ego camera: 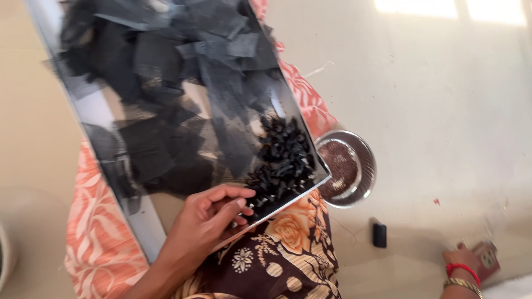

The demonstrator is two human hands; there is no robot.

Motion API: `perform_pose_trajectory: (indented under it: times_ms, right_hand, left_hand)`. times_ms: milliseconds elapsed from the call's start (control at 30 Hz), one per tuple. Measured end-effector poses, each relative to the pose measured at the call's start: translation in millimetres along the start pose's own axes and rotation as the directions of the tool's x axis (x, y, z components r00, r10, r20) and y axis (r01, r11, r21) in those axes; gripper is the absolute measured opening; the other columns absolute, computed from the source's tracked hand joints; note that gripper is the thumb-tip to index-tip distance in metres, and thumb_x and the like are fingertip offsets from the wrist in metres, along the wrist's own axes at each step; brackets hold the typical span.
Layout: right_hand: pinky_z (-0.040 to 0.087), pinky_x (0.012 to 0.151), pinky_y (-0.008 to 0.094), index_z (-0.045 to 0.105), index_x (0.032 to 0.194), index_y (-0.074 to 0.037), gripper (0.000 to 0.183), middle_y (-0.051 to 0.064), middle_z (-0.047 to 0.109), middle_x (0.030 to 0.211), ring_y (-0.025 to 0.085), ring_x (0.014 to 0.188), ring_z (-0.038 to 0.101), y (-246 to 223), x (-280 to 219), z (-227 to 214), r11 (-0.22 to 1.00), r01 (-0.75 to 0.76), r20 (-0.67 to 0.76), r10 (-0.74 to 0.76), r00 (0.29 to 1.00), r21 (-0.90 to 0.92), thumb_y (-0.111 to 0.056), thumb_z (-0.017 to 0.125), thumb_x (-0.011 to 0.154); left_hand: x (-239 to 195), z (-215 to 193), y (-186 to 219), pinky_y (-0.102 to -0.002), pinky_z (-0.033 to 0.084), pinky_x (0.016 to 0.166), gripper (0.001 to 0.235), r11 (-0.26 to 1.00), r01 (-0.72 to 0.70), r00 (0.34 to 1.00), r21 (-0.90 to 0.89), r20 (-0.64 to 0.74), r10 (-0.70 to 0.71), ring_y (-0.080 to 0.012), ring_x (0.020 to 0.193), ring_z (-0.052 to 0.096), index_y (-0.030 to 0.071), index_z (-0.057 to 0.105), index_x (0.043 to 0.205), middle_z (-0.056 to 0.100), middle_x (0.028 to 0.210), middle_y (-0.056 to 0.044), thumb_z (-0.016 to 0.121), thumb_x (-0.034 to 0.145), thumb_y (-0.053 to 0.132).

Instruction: Folding and rolling small pieces of black net fabric into bundles.

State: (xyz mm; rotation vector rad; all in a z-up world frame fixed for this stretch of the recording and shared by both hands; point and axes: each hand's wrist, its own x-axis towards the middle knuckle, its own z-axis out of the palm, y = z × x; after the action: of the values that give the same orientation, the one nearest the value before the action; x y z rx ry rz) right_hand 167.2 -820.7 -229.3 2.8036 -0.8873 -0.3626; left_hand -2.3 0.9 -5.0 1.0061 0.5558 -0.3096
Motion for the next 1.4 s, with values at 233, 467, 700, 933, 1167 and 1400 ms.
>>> perform_pose_trajectory:
  times_ms: [233,467,700,933,1167,1400]
  right_hand:
    - [0.058,0.097,0.049,0.074,0.117,-0.005,0.034,0.027,0.074,0.112,0.043,0.100,0.073,-91,9,-32,0.970,0.238,-0.120,-0.231,0.965,0.042,-0.023,0.065,0.089]
    - [0.057,0.090,0.039,0.075,0.112,0.002,0.020,0.018,0.075,0.104,0.027,0.096,0.072,-318,-174,-219,0.573,0.688,-0.469,-0.505,0.724,0.445,-0.015,0.073,0.102]
    - [0.059,0.092,0.028,0.070,0.126,0.000,0.024,0.010,0.076,0.112,0.015,0.103,0.074,-455,-404,-342,-0.027,0.850,-0.557,-0.766,0.321,0.527,0.001,0.067,0.102]
    - [0.058,0.081,0.035,0.070,0.121,-0.003,0.035,0.013,0.075,0.113,0.027,0.096,0.075,-502,-508,-343,-0.136,0.888,-0.397,-0.916,0.056,0.439,-0.012,0.077,0.087]
    - [0.042,0.099,0.046,0.061,0.133,-0.004,0.057,0.013,0.063,0.134,0.032,0.125,0.056,-521,-527,-328,-0.220,0.945,-0.350,-0.928,-0.126,0.243,-0.017,0.079,0.080]
    - [0.040,0.097,0.047,0.068,0.119,-0.006,0.035,0.006,0.069,0.118,0.024,0.112,0.061,-533,-532,-325,-0.201,0.972,-0.281,-0.946,-0.161,0.121,-0.015,0.075,0.086]
  left_hand:
    - [-1,-4,2,-0.025,0.055,0.060,0.025,1.000,-0.002,1.000,-0.013,0.019,0.002,-0.0080,0.071,0.062,0.000,0.073,0.115,0.071,0.086,-0.006,0.061,0.096,0.013]
    - [3,-7,-8,-0.025,0.055,0.066,0.024,0.994,-0.106,0.993,0.017,0.057,0.105,-0.0084,0.073,0.065,0.001,0.073,0.114,0.071,0.084,-0.004,0.061,0.098,0.014]
    - [-2,-9,1,-0.025,0.058,0.069,0.023,0.989,-0.143,0.987,0.038,0.086,0.139,-0.0071,0.078,0.067,0.001,0.073,0.113,0.071,0.084,-0.004,0.061,0.099,0.014]
    - [-7,-14,-2,-0.023,0.057,0.070,0.022,0.961,-0.273,0.960,-0.054,0.049,0.275,-0.0063,0.077,0.067,-0.001,0.072,0.112,0.074,0.094,0.000,0.060,0.098,0.010]
    - [-2,-23,-14,-0.022,0.054,0.064,0.018,0.952,-0.291,0.956,-0.096,-0.057,0.286,-0.0074,0.069,0.065,-0.004,0.070,0.106,0.071,0.084,-0.004,0.061,0.098,0.009]
    - [-4,-24,-10,-0.021,0.053,0.064,0.019,0.955,-0.277,0.961,-0.106,-0.057,0.272,-0.0064,0.070,0.064,-0.002,0.070,0.109,0.071,0.086,-0.003,0.060,0.100,0.010]
